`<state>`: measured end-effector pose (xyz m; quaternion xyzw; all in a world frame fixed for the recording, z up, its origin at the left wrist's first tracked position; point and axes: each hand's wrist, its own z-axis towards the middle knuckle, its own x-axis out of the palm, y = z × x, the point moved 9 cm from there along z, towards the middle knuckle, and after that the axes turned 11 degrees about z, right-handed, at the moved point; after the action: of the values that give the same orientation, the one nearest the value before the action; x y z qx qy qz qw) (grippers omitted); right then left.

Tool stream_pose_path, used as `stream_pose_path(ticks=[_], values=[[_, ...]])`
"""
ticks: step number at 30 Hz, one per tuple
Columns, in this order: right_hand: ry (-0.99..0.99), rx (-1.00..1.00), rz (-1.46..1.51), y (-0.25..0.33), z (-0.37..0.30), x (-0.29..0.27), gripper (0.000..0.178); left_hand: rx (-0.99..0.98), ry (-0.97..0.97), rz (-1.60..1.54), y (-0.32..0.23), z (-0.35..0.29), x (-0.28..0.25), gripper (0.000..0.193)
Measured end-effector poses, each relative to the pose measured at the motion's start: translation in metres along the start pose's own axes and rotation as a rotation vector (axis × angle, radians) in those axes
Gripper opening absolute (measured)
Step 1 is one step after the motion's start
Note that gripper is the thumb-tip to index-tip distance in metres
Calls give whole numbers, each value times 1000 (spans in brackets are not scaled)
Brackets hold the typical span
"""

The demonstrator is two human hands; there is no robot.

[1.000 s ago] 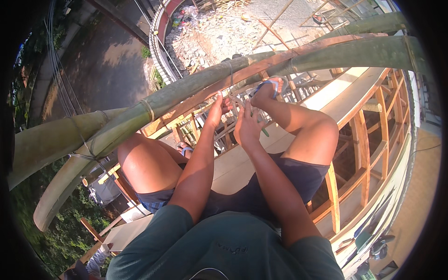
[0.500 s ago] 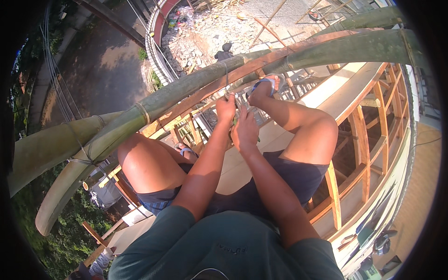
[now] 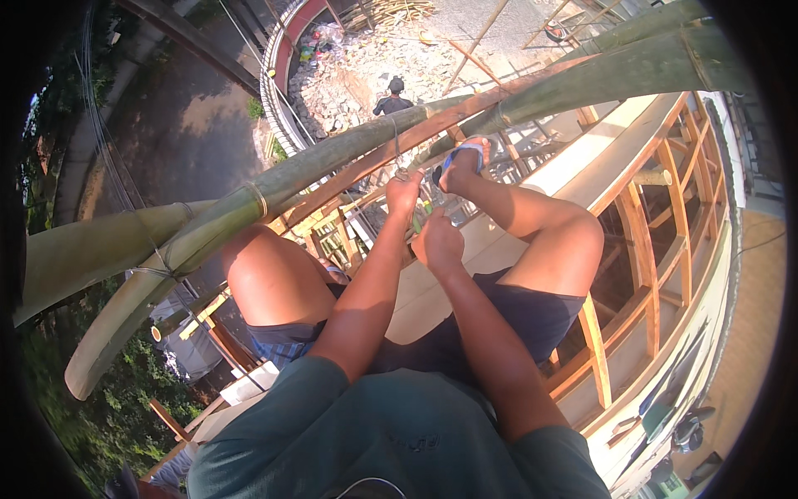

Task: The person secures bamboo poles to a wooden roof frame using wire and pliers while perched on scaffolding. After completing the tie, the person descends the scaffolding and walks across the roof, then picks up a bucket and scrapes debris into it.

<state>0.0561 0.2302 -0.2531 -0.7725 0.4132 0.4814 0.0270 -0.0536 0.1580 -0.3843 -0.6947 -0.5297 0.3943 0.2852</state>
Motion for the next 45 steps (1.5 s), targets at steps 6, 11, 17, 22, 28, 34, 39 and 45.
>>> stream_pose_path(ticks=[6,11,17,22,28,34,39,45], values=[[45,12,46,14,-16,-26,52,-179,302,-217,-25,-31,2,25],[40,-18,5,25,-23,-34,52,-245,299,-219,-27,-36,-4,22],[12,-86,-185,22,-13,-46,44,-286,367,-381,-27,-42,20,26],[-46,-208,-387,18,12,-69,32,-447,361,-689,-22,-49,54,31],[-50,-129,-200,-6,2,-40,43,-280,408,-403,-35,-57,40,33],[-36,-120,-185,-17,12,-17,46,-377,-31,-988,27,-13,-8,26],[22,-96,-163,-12,14,-15,42,-265,95,-1099,29,12,0,26],[9,-81,-132,-17,18,-13,41,-270,54,-1330,29,27,10,20]])
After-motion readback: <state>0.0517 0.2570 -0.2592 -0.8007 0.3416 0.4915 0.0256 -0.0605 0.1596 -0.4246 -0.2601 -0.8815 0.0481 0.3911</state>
